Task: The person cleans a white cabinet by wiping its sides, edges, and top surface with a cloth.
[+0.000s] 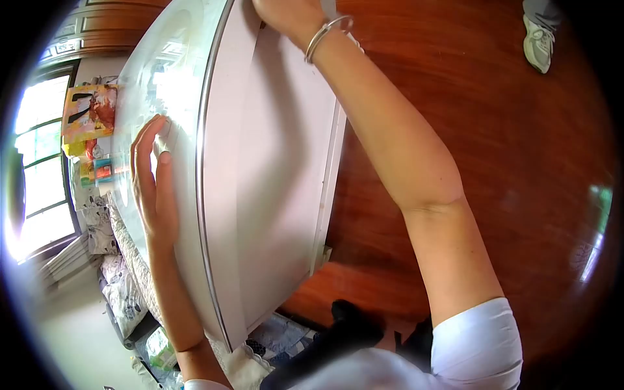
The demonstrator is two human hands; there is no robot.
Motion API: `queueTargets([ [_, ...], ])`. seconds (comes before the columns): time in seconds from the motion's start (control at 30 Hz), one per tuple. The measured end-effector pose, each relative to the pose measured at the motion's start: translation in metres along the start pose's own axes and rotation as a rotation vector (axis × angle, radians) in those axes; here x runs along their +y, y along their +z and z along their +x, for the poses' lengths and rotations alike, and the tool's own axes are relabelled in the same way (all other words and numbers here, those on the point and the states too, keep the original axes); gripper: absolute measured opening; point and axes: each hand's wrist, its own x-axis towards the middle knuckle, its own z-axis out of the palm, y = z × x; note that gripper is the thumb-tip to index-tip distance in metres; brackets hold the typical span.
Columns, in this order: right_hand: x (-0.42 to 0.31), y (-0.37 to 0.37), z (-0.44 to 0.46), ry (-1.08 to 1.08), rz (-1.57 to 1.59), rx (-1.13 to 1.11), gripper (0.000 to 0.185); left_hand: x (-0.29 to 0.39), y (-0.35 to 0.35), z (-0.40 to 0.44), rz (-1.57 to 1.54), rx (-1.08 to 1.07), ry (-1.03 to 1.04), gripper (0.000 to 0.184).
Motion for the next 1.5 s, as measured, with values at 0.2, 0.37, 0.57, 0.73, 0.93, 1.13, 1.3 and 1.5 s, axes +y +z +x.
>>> queueTargets([
  [0.2,-0.061,0.011,-0.181,-0.166,-0.156,-0.283,0.068,0.002,-0.001,0.003,0.008,0.041,0.051,0.039],
  [0.37,-0.083,0.009,-0.184,-0.067,-0.078,-0.410,0.078,0.000,0.000,0.003,0.004,0.043,0.032,0.041],
  [0.57,0.005,0.005,0.002,0.122,-0.090,-0.043,0.043,0.002,0.000,0.005,-0.025,0.045,0.018,0.041],
  [0.73,-0.011,-0.006,-0.040,0.014,-0.477,-0.235,0.062,0.003,-0.002,0.004,-0.004,0.010,0.003,0.041],
  [0.93,-0.036,-0.011,-0.146,-0.126,-0.211,-0.233,0.065,0.004,-0.002,0.004,0.022,-0.003,0.023,0.040],
  [1.13,0.006,-0.003,-0.038,-0.177,-0.336,-0.010,0.051,0.004,-0.001,0.003,-0.002,0.009,-0.008,0.041],
  [1.3,-0.016,-0.009,-0.085,-0.173,-0.413,-0.053,0.044,0.002,0.001,0.003,-0.001,0.060,0.007,0.042],
  [1.5,-0.005,-0.008,-0.070,-0.142,-0.353,0.021,0.043,0.004,0.002,0.004,-0.030,0.054,0.015,0.042],
])
